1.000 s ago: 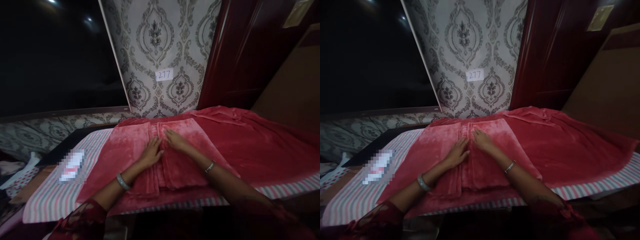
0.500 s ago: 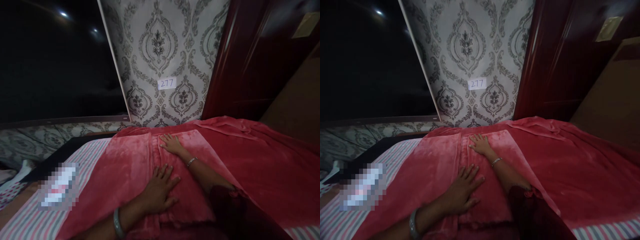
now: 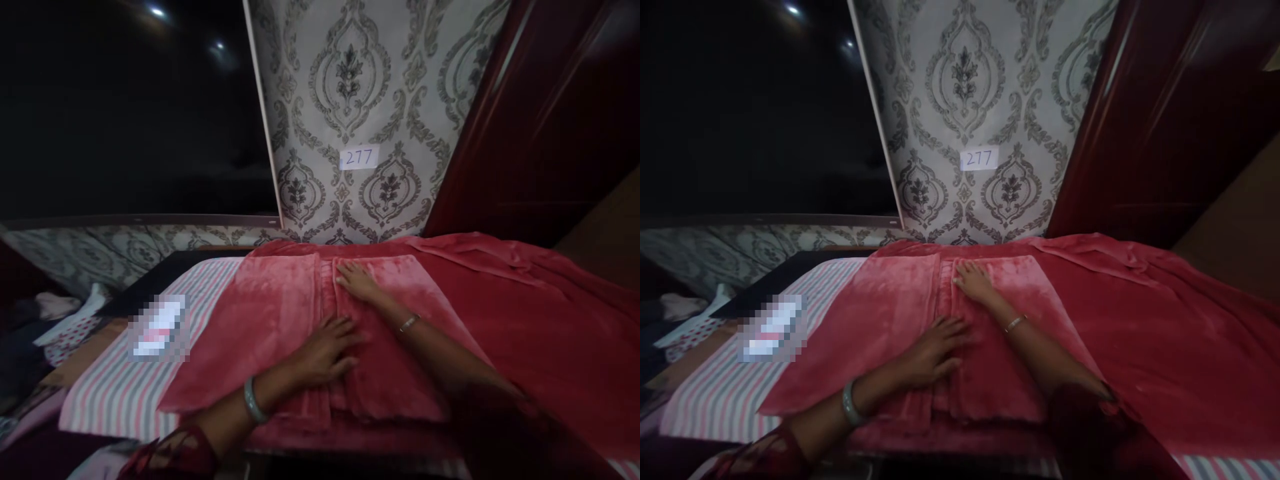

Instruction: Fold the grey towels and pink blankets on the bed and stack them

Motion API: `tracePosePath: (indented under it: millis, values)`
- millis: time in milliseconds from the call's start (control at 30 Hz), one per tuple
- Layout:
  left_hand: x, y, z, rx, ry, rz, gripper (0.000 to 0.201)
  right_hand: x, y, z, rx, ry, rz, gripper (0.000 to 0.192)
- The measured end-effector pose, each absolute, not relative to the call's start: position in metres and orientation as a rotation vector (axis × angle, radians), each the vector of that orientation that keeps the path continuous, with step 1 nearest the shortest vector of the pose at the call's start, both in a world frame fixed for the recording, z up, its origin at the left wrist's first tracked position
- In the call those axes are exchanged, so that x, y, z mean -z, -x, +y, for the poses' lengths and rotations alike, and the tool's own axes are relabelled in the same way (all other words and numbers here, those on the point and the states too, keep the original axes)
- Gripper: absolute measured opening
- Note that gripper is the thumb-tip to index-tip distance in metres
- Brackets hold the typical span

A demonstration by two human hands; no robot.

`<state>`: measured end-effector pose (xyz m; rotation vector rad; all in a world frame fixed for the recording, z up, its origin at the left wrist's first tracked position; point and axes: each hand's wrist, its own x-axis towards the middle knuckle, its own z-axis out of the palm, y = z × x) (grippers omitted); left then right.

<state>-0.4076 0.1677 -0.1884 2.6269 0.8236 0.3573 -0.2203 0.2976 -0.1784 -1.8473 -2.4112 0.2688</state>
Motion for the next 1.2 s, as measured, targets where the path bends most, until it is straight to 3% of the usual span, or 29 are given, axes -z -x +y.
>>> tracePosePath:
  millis: [100,200,333,433,700,967,1200]
  values:
    - [0.174,0.443,0.177,-0.593,-2.533,0.976,0.044,0.178,0.224,0.259,-0.284,1.789,-2.457,0.063]
    - [0.164,0.500,0.185,-0.735,-2.380,1.413,0.044,0.189,0.228,0.218,-0.263,1.699,-2.549,0.066]
    - [0.168,0.572,0.176,-0.546,-2.123,2.041,0.055,0.215,0.234,0.186,-0.118,1.682,-2.616,0.065]
    - [0.181,0.596,0.158,-0.427,-1.955,2.194,0.061,0.232,0.237,0.183,0.012,1.675,-2.595,0.063]
    - [0.190,0.613,0.140,-0.685,-1.765,2.129,0.074,0.254,0.230,0.190,0.142,1.597,-2.561,0.062]
    - [0.186,0.651,0.123,-0.920,-1.233,1.802,0.051,0.257,0.229,0.191,0.145,1.566,-2.553,0.062]
    - [0.180,0.645,0.114,-0.962,-0.951,1.545,0.051,0.257,0.229,0.191,0.163,1.554,-2.551,0.060]
